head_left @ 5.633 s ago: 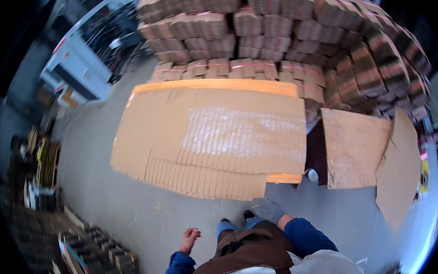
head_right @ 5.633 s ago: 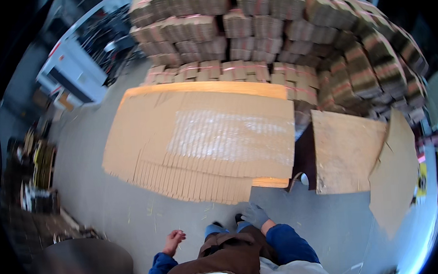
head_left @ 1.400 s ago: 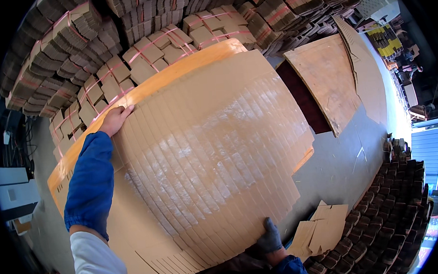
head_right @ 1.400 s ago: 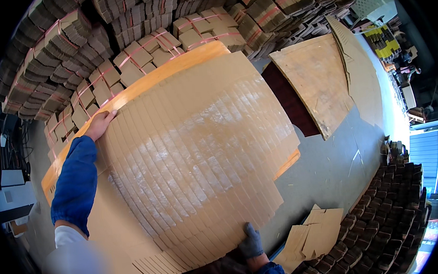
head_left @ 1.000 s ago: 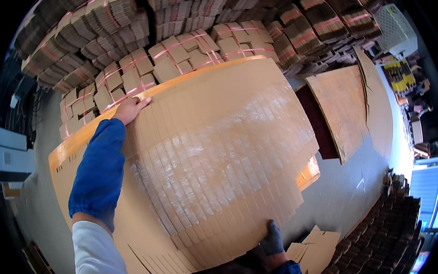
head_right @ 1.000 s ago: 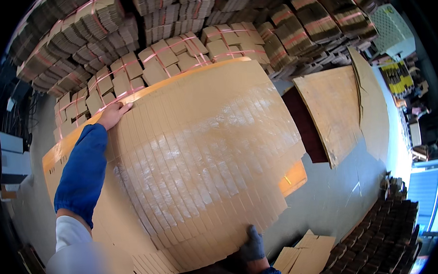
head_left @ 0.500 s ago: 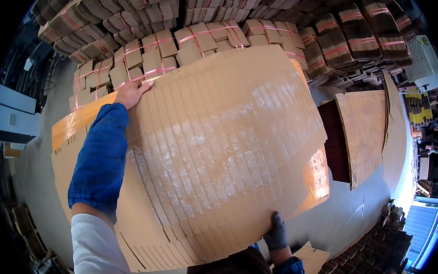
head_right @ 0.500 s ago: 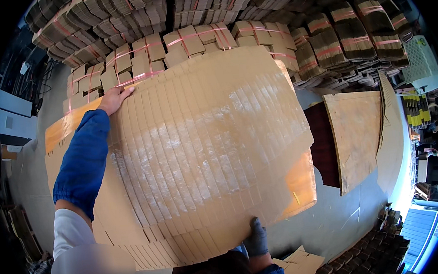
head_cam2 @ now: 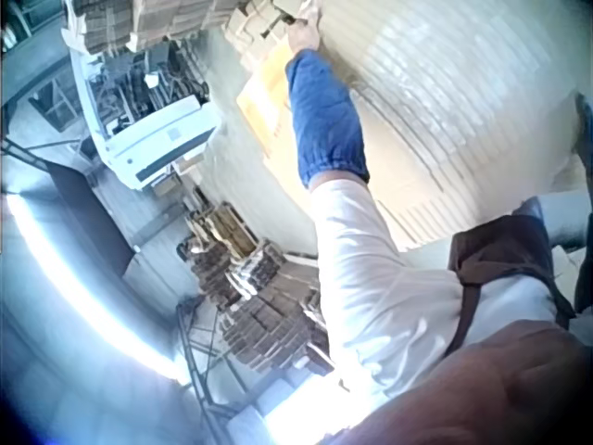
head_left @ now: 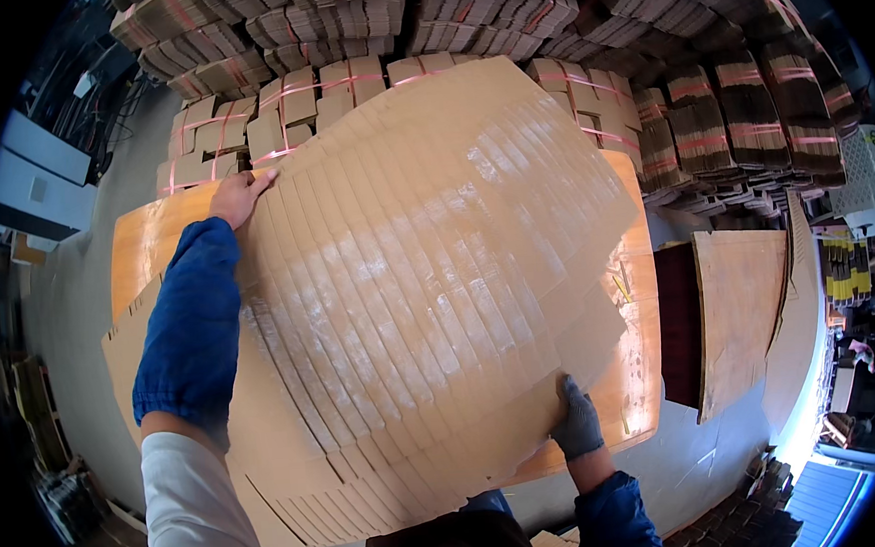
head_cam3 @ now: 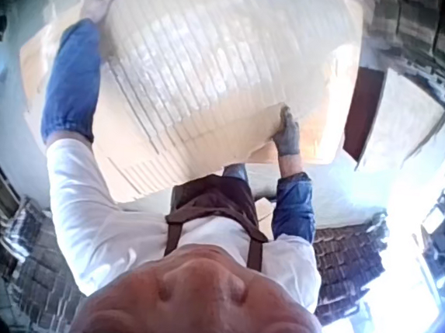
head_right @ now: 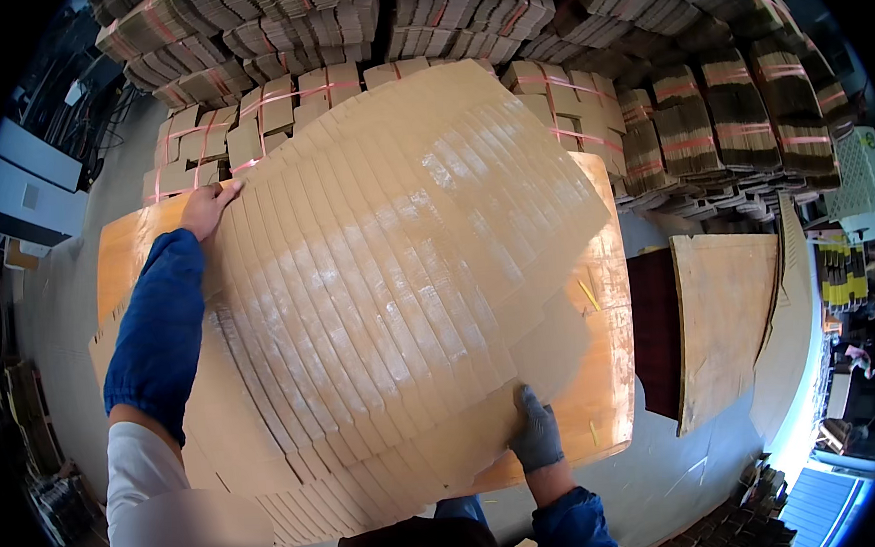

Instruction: The person applies a white adhesive substance to a large flat piece of cardboard using a brush. They repeatedly dip the brush into a small container to reload the adhesive and spread it across the surface. The person then lifts the treated cardboard and places it onto a stack of similar sheets.

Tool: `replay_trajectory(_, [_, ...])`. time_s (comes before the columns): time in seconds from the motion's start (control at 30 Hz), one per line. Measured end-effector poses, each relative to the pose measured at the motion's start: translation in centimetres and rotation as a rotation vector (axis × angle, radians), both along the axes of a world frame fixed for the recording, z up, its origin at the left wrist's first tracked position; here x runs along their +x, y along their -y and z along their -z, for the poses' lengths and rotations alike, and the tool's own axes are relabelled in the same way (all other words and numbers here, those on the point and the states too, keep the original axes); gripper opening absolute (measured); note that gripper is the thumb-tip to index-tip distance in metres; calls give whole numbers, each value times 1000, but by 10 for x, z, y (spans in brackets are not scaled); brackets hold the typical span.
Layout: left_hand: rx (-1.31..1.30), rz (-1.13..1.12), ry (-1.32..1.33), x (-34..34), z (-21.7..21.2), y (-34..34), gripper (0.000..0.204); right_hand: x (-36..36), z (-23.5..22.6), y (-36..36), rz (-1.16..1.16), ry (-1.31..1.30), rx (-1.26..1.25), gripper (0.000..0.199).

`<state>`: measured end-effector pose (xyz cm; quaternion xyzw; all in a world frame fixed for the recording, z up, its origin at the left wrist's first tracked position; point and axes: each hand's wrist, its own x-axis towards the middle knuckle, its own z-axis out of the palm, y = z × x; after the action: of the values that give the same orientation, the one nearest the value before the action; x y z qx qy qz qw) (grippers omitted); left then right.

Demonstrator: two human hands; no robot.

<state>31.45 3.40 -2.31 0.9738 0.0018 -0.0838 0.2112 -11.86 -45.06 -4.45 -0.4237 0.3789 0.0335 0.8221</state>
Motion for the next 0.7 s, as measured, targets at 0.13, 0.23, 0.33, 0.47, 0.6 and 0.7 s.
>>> replay_trajectory(0.13, [31, -92, 30, -9, 4, -32, 74, 40, 1, 12, -181, 101, -97, 31])
replay_trajectory(0.23, [45, -165, 11, -17, 5, -59, 73, 74, -4, 16, -180, 48, 15, 31])
replay_trajectory(0.33, [54, -225, 17, -31, 9, -82, 74, 111, -13, 15, -146, -53, 129, 35])
replay_trajectory(0.47, [48, -303, 15, -52, 7, -112, 77, 151, -13, 10, -210, -86, 87, 40])
replay_trajectory(0.6, [69, -383, 5, -77, 3, -133, 78, 189, -15, 4, -307, -64, 52, 41])
replay_trajectory(0.7, [81, -442, 11, -90, 6, -159, 80, 220, -15, -4, -374, -69, 25, 42])
